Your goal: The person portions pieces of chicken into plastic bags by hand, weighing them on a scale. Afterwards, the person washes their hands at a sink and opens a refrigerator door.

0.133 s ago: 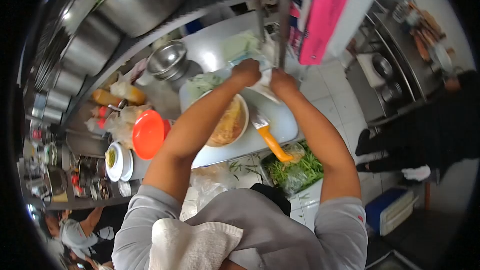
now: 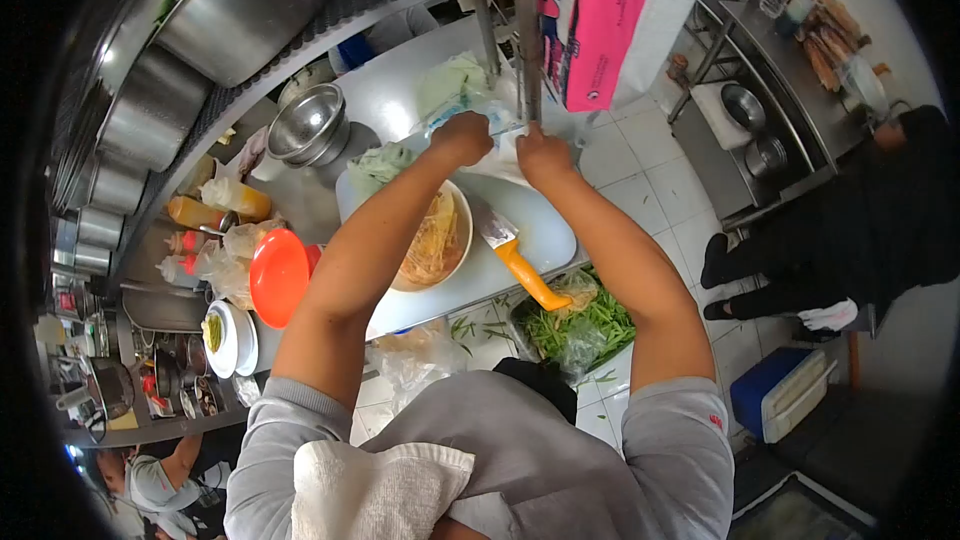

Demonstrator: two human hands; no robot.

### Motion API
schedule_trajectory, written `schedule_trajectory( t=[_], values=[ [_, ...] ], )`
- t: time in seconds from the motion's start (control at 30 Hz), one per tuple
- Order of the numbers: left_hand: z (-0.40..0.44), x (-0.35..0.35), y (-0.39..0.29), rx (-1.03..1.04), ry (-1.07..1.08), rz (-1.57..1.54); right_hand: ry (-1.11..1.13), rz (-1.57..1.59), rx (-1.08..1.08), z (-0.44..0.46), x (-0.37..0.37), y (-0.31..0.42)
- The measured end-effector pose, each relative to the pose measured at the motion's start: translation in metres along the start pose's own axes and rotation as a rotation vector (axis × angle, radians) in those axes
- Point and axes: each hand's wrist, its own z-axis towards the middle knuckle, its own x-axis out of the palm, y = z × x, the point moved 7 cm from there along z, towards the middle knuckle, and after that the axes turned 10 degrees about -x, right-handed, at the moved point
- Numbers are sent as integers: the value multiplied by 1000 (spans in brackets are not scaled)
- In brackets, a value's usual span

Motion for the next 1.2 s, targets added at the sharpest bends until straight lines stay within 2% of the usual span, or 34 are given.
schedule_trajectory(
  t=[0.1, 0.17, 0.37, 0.7, 0.77, 0.8, 0.87, 0.9, 0.97, 1.1, 1.17, 1.2],
  values=[
    [-2, 5, 17, 4, 53, 69, -113, -64, -69, -10, 0, 26],
    [-2, 6, 19, -21, 55, 53, -205, 5, -196, -19, -7, 34],
    [-8, 5, 23, -39, 62, 52, -335, -32, -123, -16, -4, 24],
    [-8, 4, 22, -16, 66, 69, -308, -78, -53, -7, -2, 22],
    [-9, 0, 21, -12, 45, 24, -452, 233, 15, -9, -16, 10],
    [-9, 1, 21, -12, 47, 25, -451, 235, 16, -6, -20, 7],
    [-8, -3, 24, -6, -12, -18, -193, 823, 305, 4, 10, -18],
    [-7, -2, 25, -4, -8, -17, -192, 824, 309, 5, 14, -21],
    [-4, -3, 26, -15, -56, -3, -164, 1362, 453, 1, 29, -20],
    [-6, 3, 22, 9, -42, 116, -18, 1156, 456, -15, 29, -15],
    [-7, 9, 22, -20, 37, 115, -559, 603, 85, -21, 5, -14],
    [-8, 11, 22, -21, 42, 115, -555, 605, 87, -28, -6, -8]
  ],
)
